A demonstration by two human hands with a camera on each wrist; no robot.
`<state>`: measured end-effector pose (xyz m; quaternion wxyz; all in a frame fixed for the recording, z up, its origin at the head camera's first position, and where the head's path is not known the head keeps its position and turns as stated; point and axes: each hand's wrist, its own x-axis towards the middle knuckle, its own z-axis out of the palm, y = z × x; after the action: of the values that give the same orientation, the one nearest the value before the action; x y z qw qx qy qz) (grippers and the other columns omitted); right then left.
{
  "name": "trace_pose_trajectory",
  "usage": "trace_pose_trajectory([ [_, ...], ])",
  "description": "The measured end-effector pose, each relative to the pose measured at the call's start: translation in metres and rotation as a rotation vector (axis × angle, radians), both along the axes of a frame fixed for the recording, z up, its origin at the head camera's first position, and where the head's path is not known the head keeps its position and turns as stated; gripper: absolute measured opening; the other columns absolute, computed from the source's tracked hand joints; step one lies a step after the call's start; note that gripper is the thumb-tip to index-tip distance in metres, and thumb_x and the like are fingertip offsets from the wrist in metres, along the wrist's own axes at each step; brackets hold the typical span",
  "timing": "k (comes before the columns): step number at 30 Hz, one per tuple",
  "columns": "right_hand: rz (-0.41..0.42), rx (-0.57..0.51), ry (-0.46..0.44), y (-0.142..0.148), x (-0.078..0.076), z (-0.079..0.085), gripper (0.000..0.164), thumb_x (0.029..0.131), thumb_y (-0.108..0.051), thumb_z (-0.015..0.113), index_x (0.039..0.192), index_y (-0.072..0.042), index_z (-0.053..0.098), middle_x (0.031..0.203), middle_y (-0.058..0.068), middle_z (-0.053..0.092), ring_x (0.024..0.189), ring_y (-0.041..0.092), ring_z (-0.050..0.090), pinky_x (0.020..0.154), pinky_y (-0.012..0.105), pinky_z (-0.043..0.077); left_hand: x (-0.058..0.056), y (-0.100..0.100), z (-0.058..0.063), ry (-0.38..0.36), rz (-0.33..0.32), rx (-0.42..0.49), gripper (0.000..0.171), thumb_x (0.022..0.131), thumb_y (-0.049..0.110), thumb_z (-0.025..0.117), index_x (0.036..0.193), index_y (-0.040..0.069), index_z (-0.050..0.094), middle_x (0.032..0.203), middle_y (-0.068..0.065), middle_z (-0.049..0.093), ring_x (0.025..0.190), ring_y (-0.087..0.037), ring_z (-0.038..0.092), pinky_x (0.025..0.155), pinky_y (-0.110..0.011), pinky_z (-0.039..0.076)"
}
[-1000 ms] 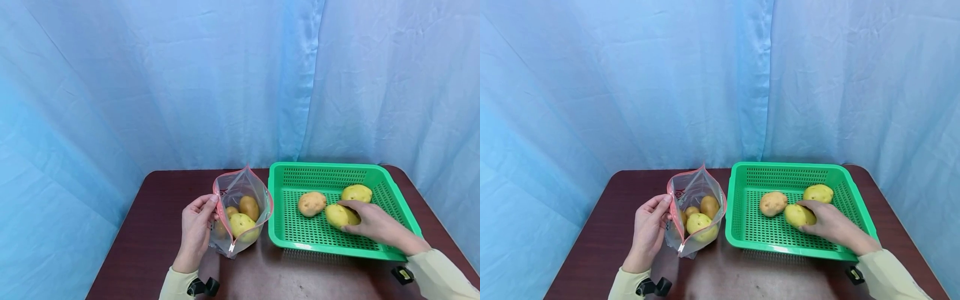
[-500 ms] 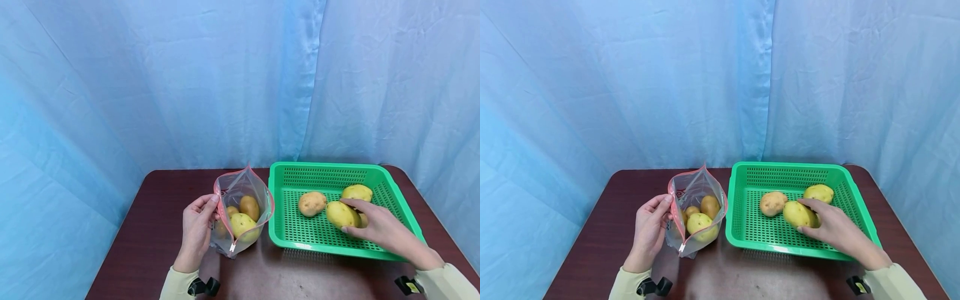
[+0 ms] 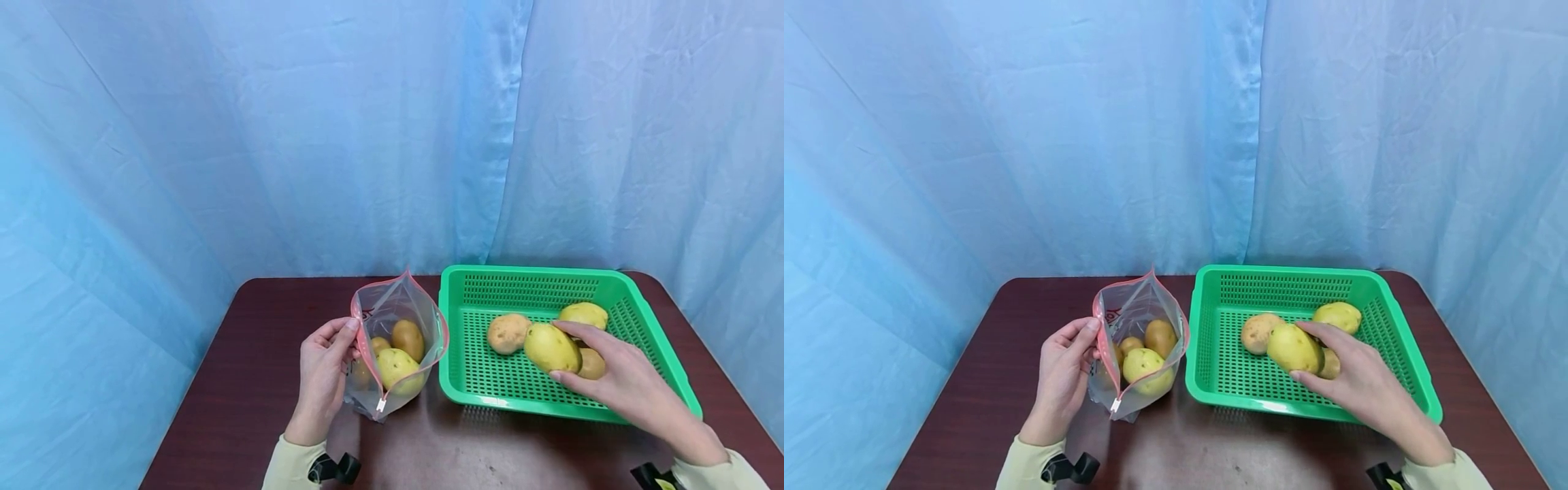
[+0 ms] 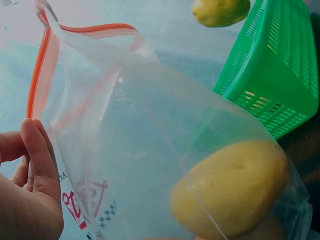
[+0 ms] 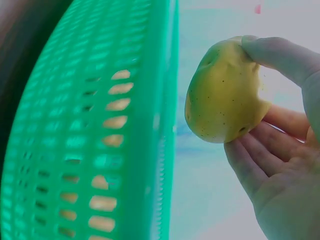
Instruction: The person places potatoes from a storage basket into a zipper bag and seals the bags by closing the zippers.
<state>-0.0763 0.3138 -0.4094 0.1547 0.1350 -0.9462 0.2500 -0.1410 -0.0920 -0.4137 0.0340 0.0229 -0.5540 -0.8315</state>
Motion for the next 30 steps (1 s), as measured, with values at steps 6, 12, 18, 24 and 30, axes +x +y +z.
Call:
trace_pose_trajectory([
  [6,-0.021,-0.057,0.026,-0.015,0.003,0.01,0.074,0.074,-0.032,0.096,0.14,-0.021,0.063,0.124,0.001,0.069,0.101,0.013,0.063,0.071,0.029,0.053,0.0,0.0,0.0,-0.009,-0.002,0.002,0.006,0.099,0.005,0.069,0.098,0.001,0.074,0.076,-0.003,0.069,0.058,-0.008,0.059,0.056,-0.019,0.055],
  [12,-0.026,-0.099,0.075,-0.03,0.005,0.015,0.077,0.072,-0.028,0.097,0.141,-0.023,0.063,0.128,0.002,0.069,0.112,0.0,0.057,0.082,0.017,0.046,0.001,0.0,0.001,-0.005,-0.004,-0.003,0.006,0.099,0.005,0.069,0.099,0.001,0.074,0.076,-0.003,0.069,0.058,-0.008,0.059,0.056,-0.019,0.055],
  [18,-0.015,-0.162,0.097,-0.048,0.006,0.023,0.081,0.071,-0.024,0.097,0.143,-0.026,0.061,0.131,-0.001,0.067,0.113,-0.005,0.055,0.086,0.008,0.04,0.001,0.001,0.001,-0.001,-0.005,0.011,0.006,0.099,0.004,0.068,0.098,0.002,0.073,0.076,-0.002,0.069,0.057,-0.007,0.058,0.055,-0.019,0.054],
  [24,0.026,-0.2,0.127,-0.064,0.006,0.031,0.083,0.07,-0.019,0.098,0.144,-0.026,0.061,0.13,-0.004,0.067,0.116,-0.004,0.056,0.093,0.008,0.039,0.002,0.0,0.002,0.003,-0.011,0.015,0.006,0.1,0.004,0.068,0.099,0.002,0.073,0.077,-0.002,0.069,0.058,-0.007,0.059,0.056,-0.018,0.054],
  [30,0.054,-0.22,0.155,-0.079,0.005,0.038,0.085,0.069,-0.017,0.098,0.145,-0.027,0.06,0.133,-0.006,0.066,0.113,-0.002,0.059,0.09,0.01,0.043,0.002,0.0,0.001,0.013,-0.022,0.018,0.007,0.1,0.006,0.069,0.101,0.001,0.072,0.078,-0.003,0.069,0.063,-0.009,0.061,0.057,-0.019,0.055],
])
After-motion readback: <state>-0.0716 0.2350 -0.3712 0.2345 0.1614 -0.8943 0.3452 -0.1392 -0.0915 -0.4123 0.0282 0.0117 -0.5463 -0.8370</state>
